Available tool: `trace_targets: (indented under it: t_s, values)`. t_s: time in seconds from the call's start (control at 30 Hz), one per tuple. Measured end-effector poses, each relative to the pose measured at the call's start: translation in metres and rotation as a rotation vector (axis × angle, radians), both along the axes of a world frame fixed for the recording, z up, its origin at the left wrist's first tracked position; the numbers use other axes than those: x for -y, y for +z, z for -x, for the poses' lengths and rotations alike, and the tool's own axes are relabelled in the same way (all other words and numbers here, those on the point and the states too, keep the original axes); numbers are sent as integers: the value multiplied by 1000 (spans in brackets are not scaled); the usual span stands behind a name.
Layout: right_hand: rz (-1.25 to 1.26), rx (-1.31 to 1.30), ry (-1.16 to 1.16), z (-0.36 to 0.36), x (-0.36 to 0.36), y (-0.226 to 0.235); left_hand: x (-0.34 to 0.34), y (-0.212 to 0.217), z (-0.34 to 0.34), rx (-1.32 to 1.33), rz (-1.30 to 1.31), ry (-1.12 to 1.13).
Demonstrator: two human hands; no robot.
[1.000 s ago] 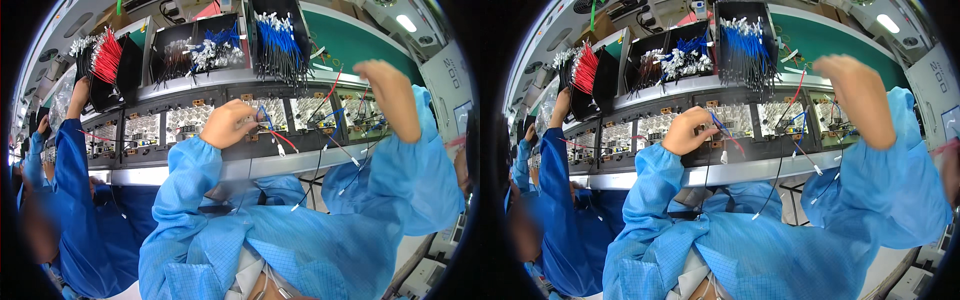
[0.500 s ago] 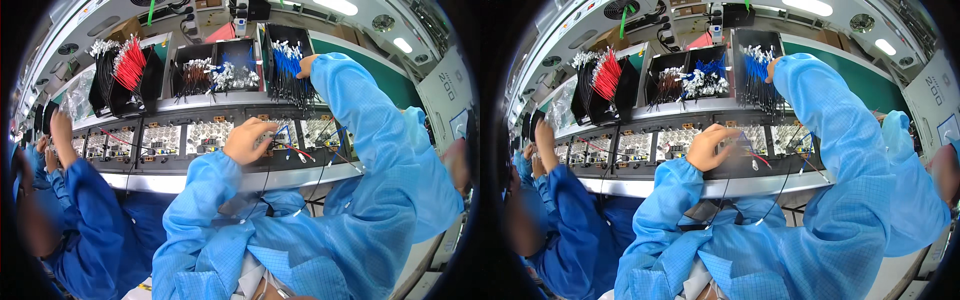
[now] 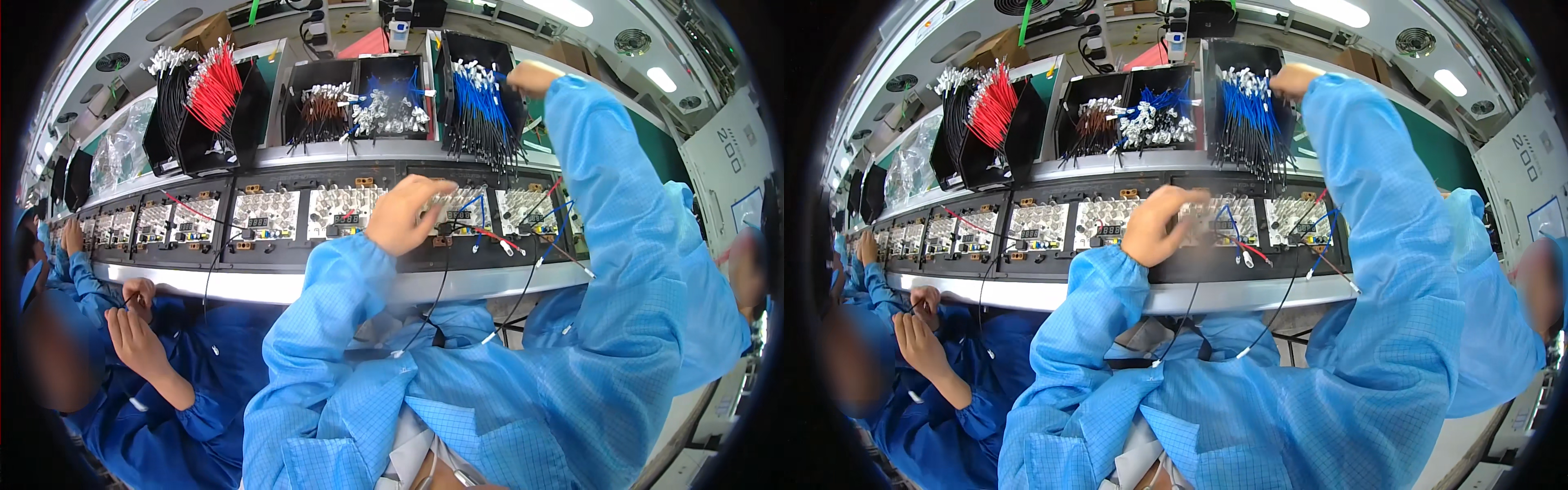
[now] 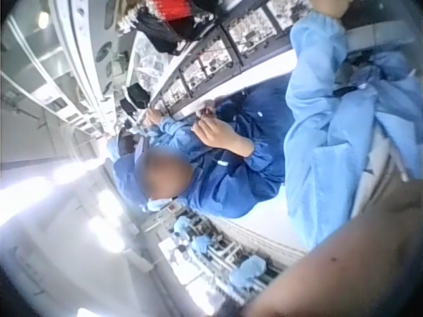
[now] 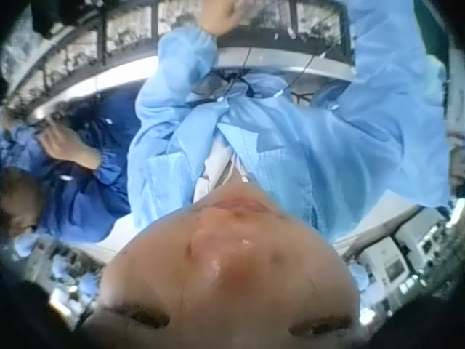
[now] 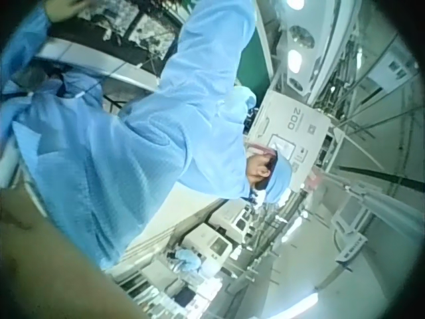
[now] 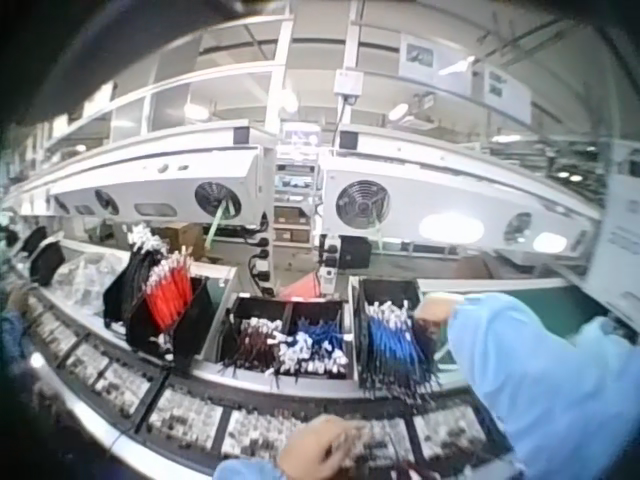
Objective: Connecting various colored wire harnesses and connectors to printed circuit boards on an assembly line.
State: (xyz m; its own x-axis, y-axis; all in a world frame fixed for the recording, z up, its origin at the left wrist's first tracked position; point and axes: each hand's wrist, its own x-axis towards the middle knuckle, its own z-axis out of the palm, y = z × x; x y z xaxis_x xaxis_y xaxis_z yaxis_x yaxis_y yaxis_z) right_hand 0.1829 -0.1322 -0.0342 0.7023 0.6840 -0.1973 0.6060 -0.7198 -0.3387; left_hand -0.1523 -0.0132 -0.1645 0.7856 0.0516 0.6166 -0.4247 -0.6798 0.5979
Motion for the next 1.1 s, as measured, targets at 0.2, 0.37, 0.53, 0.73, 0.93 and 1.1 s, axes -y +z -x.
trace_targets:
  t_s: [0.2,0.37,0.53,0.73,0.93,1.1]
  values:
    - [-400,-479,-40,20,46,52,0,8,-1,-3,441,81]
    - [-546,-221,283,119,49,62,5,61,-13,80,578,23]
    - [-506,-178,399,215,44,87,18,98,-51,539,898,-847]
    - [-801,-427,400,222,41,60,39,107,-16,18,820,-127]
    - [-958,-290,483,228,41,45,48,109,-12,367,854,95]
    - [-1048,-57,300,226,72,56,24,92,-18,373,849,125]
